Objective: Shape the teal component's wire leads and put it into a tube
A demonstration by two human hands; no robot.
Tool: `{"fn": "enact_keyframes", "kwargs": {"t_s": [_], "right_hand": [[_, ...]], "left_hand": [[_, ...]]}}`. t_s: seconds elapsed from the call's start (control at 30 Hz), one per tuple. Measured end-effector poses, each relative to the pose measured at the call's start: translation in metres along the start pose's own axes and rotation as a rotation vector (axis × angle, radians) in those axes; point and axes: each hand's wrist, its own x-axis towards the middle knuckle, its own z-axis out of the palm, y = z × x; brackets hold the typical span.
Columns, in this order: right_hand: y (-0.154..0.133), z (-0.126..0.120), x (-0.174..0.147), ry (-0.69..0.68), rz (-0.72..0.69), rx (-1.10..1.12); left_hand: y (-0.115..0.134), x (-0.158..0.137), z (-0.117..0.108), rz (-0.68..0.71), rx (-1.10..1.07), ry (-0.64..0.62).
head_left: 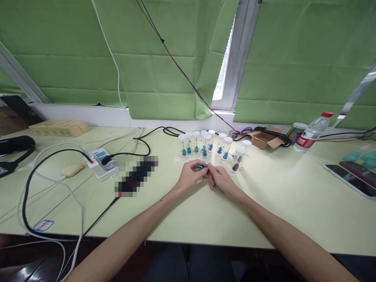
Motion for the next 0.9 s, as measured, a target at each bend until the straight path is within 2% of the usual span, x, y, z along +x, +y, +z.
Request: {"fn": "enact_keyframes", "kwargs": {"t_s": [0.9], "right_hand": [[-0.0022,0.0001,-0.001,-0.009,-0.021,-0.004]], "left_hand": [[0.0017,-0.0008,-0.0001,0.014,0.0,-0.006]]}}
